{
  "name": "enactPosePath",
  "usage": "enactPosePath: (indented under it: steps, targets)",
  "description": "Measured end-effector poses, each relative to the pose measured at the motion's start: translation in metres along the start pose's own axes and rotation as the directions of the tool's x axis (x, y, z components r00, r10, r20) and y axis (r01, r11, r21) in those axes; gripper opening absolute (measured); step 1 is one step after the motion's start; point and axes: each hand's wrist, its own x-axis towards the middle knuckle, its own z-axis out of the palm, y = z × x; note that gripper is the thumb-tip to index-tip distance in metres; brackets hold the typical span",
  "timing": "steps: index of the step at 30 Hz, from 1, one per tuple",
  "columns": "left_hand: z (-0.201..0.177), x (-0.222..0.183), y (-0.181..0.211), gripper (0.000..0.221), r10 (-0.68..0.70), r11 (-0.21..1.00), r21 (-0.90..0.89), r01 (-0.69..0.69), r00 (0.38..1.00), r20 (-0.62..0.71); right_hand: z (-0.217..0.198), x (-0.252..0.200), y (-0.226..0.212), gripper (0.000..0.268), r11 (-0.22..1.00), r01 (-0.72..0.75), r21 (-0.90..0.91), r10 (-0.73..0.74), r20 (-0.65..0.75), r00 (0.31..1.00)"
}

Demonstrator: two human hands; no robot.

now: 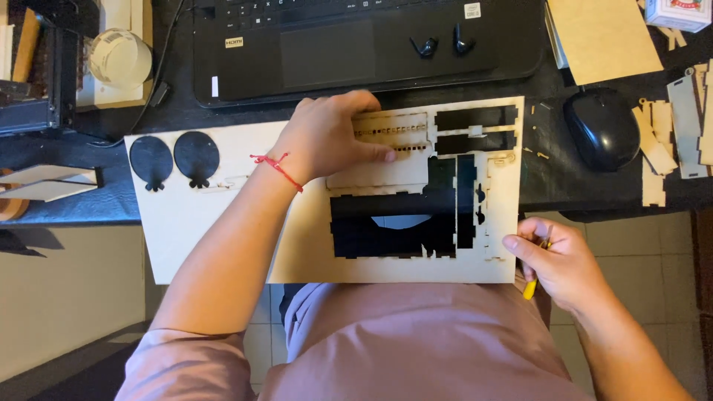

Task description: Attaching laser-cut wooden edge strips to a larger wooden assembly, including popping the strips out of a sheet and trimming them with a utility knife.

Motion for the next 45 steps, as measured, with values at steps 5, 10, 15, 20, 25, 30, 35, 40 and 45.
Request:
enactPosePath:
  steps: [5, 10, 15, 20, 25, 30, 35, 40, 45]
  targets:
    - [-0.006, 0.005, 0.005, 0.051, -0.136, 0.988, -0.064, 0.141, 0.987, 0.079, -0.001, 0.004, 0.003, 0.016, 1.000, -0.013, -0.027, 0.013, 0.008, 1.000]
    - [-0.020, 0.010, 0.005, 0.042, -0.157, 0.974, -0.131, 0.185, 0.967, 0.200, -0.002, 0.003, -0.004, 0.016, 0.996, -0.010, -0.092, 0.011, 0.016, 1.000]
    - [-0.042, 0.002, 0.021, 0.039, -0.200, 0.926, -0.234, 0.295, 0.911, 0.360, -0.004, 0.000, -0.007, 0.018, 0.989, -0.045, -0.141, 0.050, 0.034, 0.998]
    - [-0.044, -0.001, 0.021, 0.033, -0.181, 0.932, -0.225, 0.285, 0.902, 0.392, -0.003, -0.002, -0.001, 0.017, 0.997, -0.041, -0.063, 0.043, 0.039, 0.998]
    - [-0.024, 0.001, 0.002, 0.048, -0.046, 0.966, -0.230, 0.114, 0.958, 0.282, -0.003, 0.000, 0.005, 0.017, 0.998, -0.047, -0.031, 0.048, 0.026, 0.999]
    - [-0.010, -0.016, -0.006, 0.025, 0.229, 0.958, -0.137, -0.251, 0.960, -0.159, -0.003, 0.001, 0.005, 0.015, 0.998, -0.030, -0.063, 0.030, 0.005, 1.000]
    - [0.003, -0.029, 0.000, 0.015, 0.291, 0.955, 0.142, -0.259, 0.909, -0.299, -0.001, 0.001, 0.002, 0.017, 0.998, -0.055, -0.041, 0.056, 0.000, 0.998]
    - [0.010, -0.027, 0.005, 0.015, 0.191, 0.976, 0.168, -0.141, 0.920, -0.341, 0.001, -0.002, 0.000, 0.019, 0.998, -0.040, -0.047, 0.040, 0.011, 0.999]
    - [0.003, -0.010, -0.005, 0.006, 0.102, 0.965, -0.219, -0.147, 0.973, -0.206, 0.003, -0.006, -0.005, 0.014, 0.999, -0.041, -0.013, 0.041, -0.039, 0.998]
